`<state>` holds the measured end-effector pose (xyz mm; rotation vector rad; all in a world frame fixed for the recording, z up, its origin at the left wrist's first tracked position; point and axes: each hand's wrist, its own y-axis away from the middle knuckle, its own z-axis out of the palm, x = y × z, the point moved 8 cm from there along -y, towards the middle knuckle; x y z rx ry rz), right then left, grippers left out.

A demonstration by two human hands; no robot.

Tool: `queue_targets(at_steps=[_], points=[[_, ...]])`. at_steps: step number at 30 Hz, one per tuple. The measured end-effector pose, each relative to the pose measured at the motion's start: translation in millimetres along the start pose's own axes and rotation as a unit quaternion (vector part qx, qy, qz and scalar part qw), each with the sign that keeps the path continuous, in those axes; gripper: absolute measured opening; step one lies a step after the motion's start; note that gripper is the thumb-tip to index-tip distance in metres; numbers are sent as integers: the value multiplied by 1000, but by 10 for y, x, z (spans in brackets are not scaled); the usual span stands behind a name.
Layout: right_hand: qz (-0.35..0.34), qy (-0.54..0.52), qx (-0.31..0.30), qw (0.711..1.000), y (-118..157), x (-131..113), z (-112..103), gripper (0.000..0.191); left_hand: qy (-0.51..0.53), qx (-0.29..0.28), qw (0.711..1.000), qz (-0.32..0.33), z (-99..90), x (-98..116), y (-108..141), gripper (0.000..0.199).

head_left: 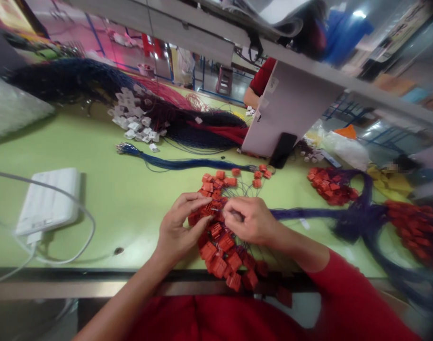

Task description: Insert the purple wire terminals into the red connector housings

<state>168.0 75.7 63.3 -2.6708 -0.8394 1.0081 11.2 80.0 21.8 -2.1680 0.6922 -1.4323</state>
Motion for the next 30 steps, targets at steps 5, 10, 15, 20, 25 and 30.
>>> queue_targets(at_steps=[5, 10, 15, 20, 25, 30], points=[[-24, 37, 5, 999, -23, -58, 12, 13, -21, 0, 998, 55, 38, 132, 30, 33], [-57, 25, 18, 998, -64, -94, -5, 12, -7, -13, 999, 51, 71, 152, 31, 32], [-51, 8, 16, 999, -55, -64, -9, 12, -48, -6, 998, 27, 13, 119, -29, 32], [-49, 3, 19, 999, -19, -36, 7, 12, -13, -20, 998, 59, 81, 207, -39, 30], [-50, 76, -2, 996, 18, -26, 76, 13, -6, -33, 996, 78, 158, 240, -30, 29], [-19, 96, -37, 994, -25, 40, 40, 16, -11, -63, 996, 67, 147, 235, -137, 28]])
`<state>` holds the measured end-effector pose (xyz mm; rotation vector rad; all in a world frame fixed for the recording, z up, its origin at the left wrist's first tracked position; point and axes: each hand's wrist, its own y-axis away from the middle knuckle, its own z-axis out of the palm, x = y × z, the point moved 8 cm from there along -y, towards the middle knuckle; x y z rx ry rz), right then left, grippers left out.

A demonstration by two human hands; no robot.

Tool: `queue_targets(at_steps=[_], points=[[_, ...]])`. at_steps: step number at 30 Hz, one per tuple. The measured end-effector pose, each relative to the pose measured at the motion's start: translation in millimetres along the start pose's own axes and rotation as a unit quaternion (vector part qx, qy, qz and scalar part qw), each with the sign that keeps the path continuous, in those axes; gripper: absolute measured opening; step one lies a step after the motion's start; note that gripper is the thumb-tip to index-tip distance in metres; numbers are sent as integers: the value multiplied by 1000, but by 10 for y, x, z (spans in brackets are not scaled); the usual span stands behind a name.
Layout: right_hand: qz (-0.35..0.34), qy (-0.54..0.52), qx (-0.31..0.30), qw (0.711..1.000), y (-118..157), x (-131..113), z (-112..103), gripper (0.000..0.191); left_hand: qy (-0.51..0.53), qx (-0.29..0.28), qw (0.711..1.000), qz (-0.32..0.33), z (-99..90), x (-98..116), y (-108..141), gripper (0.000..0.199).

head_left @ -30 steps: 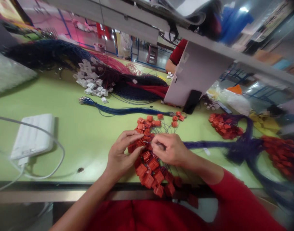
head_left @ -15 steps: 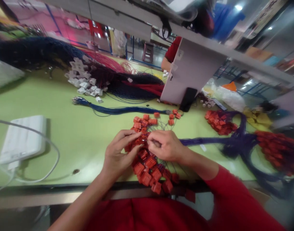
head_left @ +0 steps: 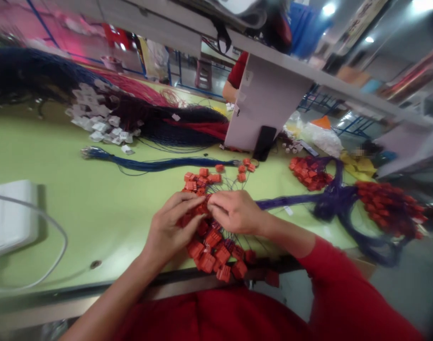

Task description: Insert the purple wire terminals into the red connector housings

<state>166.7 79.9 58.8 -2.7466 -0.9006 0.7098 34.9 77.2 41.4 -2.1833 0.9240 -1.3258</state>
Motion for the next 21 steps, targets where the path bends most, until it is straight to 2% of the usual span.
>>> queue_targets(at_steps=[3, 5, 7, 10, 11, 13, 15, 16, 18, 20, 21], points=[[-6, -75, -25, 997, 22, 155, -166, 16, -25, -24, 999, -22, -79, -135, -67, 26], [2, -91, -40, 995, 129, 348, -322, 16, -55, -49, 997, -20, -129, -279, -70, 24], [52, -57, -74, 994, 325, 632, -431, 30, -97, -73, 993, -12, -173, -446, -50, 26], [161, 50, -188, 968, 742, 1098, -410, 62, -134, -95, 986, 10, -201, -594, -55, 39], [195, 85, -215, 953, 869, 1231, -391, 66, -137, -95, 986, 20, -193, -586, -84, 42], [225, 135, -241, 934, 1024, 1396, -332, 62, -121, -97, 987, 40, -117, -480, -189, 46], [218, 151, -247, 932, 1049, 1457, -242, 45, -87, -131, 986, 54, 97, -290, -330, 47], [211, 151, -248, 933, 1034, 1472, -197, 36, -70, -166, 982, 56, 266, -181, -402, 48], [194, 142, -249, 938, 984, 1493, -138, 20, -63, -264, 961, 47, 702, 12, -519, 50], [178, 129, -244, 944, 933, 1515, -155, 12, -99, -375, 922, 11, 1201, 107, -581, 54], [171, 123, -236, 949, 911, 1531, -201, 10, -102, -407, 908, 11, 1424, 168, -619, 56]])
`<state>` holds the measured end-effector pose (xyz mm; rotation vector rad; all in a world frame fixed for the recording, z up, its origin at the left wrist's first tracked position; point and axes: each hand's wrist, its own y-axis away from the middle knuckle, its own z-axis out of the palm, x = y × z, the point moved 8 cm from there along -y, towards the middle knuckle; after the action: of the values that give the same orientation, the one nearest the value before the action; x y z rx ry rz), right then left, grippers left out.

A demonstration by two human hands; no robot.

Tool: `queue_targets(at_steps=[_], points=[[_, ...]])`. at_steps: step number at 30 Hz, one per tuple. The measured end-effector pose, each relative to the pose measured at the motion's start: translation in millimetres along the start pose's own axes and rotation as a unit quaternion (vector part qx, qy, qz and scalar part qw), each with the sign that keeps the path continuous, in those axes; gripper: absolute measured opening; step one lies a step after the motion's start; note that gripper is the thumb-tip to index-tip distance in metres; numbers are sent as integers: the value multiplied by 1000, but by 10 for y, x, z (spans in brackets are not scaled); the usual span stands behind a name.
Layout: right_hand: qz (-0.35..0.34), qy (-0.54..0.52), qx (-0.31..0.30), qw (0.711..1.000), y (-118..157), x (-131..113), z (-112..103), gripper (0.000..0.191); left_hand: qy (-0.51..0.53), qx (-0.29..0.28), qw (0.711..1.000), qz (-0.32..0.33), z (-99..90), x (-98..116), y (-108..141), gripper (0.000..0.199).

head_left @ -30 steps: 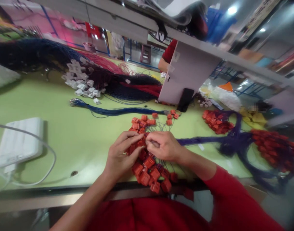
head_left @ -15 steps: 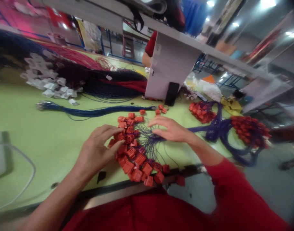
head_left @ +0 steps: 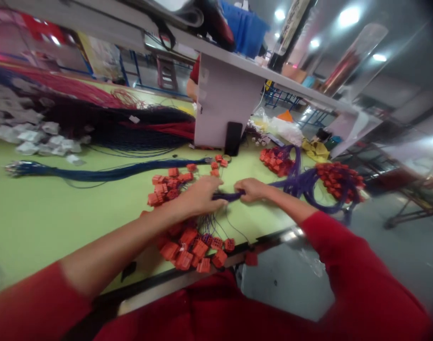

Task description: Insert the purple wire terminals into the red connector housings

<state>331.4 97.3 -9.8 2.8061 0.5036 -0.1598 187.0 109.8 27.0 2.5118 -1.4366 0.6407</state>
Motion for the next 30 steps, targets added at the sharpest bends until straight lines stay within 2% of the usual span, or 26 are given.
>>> queue_targets(at_steps=[3, 4, 6, 9, 11, 14, 16, 18, 20, 23, 27, 30], points=[[-15, -20, 42, 999, 52, 108, -230, 7, -13, -63, 998, -9, 265, 164, -478, 66], [-21, -26, 55, 998, 89, 144, -312, 7, -19, -86, 996, -22, 345, 170, -590, 62], [-33, -38, 77, 996, 175, 198, -450, 6, -31, -127, 990, -50, 456, 138, -724, 48], [-56, -83, 103, 990, 277, 223, -545, 9, -41, -164, 983, -72, 482, 36, -745, 30], [-52, -129, 92, 986, 274, 233, -475, 17, -36, -173, 982, -68, 444, -35, -699, 26], [6, -164, 27, 986, 168, 267, -201, 35, -11, -168, 985, -48, 378, -102, -615, 16], [36, -168, -8, 985, 94, 257, -60, 27, 15, -158, 987, -31, 341, -106, -572, 15], [39, -178, -25, 983, 50, 203, -38, 13, 45, -148, 988, -14, 308, -72, -550, 17], [26, -191, -29, 981, 50, 133, -142, 12, 77, -132, 988, 1, 260, -2, -564, 27], [0, -196, 4, 981, 135, 51, -474, 14, 131, -107, 986, 13, 161, 119, -640, 41], [-21, -231, 93, 968, 367, 43, -935, 21, 193, -149, 970, 13, -10, 183, -664, 16], [-20, -278, 140, 950, 548, 81, -1107, 27, 220, -163, 962, 19, -256, 171, -543, 14]])
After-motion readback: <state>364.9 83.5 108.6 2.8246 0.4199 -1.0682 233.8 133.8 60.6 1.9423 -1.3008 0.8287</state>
